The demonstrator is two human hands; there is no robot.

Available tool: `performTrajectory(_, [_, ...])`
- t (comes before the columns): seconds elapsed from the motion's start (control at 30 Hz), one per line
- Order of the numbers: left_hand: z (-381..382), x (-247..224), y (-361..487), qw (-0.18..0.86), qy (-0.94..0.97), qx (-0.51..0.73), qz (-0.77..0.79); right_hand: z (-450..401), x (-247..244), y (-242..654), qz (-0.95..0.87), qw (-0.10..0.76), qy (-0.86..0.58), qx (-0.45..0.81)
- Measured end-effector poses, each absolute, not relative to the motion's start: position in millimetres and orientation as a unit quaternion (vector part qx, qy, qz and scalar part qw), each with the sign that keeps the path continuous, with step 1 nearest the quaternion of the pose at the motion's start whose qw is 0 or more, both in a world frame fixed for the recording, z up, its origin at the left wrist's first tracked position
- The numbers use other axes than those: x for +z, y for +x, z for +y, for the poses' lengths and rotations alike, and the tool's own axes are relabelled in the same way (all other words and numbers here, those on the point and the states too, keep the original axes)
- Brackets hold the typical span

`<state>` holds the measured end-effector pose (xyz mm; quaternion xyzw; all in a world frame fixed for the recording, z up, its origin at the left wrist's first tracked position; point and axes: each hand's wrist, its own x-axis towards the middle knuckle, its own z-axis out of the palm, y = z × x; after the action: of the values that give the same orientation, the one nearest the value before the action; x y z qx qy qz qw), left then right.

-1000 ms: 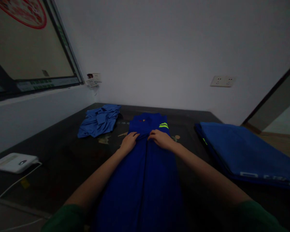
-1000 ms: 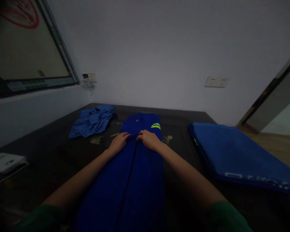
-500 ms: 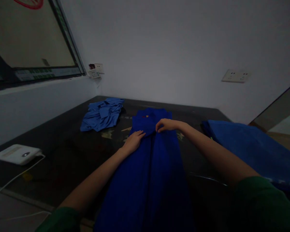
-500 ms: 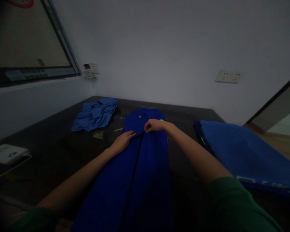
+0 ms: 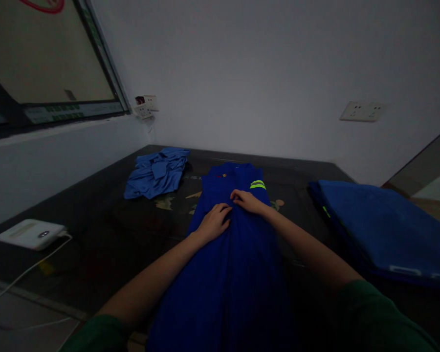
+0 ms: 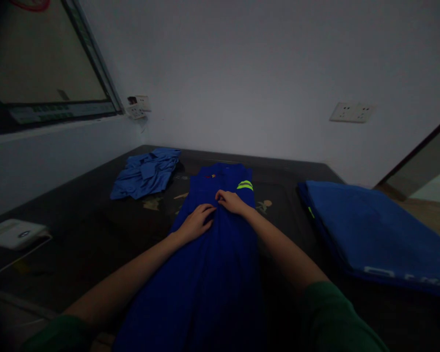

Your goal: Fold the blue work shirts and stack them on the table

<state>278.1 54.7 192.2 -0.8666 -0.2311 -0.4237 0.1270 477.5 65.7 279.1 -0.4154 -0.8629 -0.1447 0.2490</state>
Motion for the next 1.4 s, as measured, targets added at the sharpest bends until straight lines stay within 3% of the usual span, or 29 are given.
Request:
performTrajectory(0.2, [48.4, 192.1, 280.9, 0.130, -0.867, -0.420, -0.236, 67.5, 255.4, 490.2, -0.824, 0.279, -0.422, -0.255])
performTrajectory(0.5, [25.2, 197.5, 284.5, 0.174, -0.872, -0.371, -0.269, 67.9, 253.8, 492.7, -0.803, 0.212, -0.448, -0.331])
performTrajectory(0.7, [37.0, 215.9, 306.8, 0.207, -0.862, -0.384, -0.258, 66.5, 259.6, 490.9, -0.762, 0.265, -0.490, -0.331])
performTrajectory(1.1, [55.0, 202.6, 318.4, 0.183, -0.881, -0.353, -0.256, 114.7, 305.0, 551.1, -0.624, 0.202, -0.716, -0.241])
performTrajectory(1.4, [52.6, 203.2, 318.4, 0.184, -0.878, -0.363, -0.253, 149.3, 334.0, 578.1, -0.569, 0.219, -0.769, -0.192])
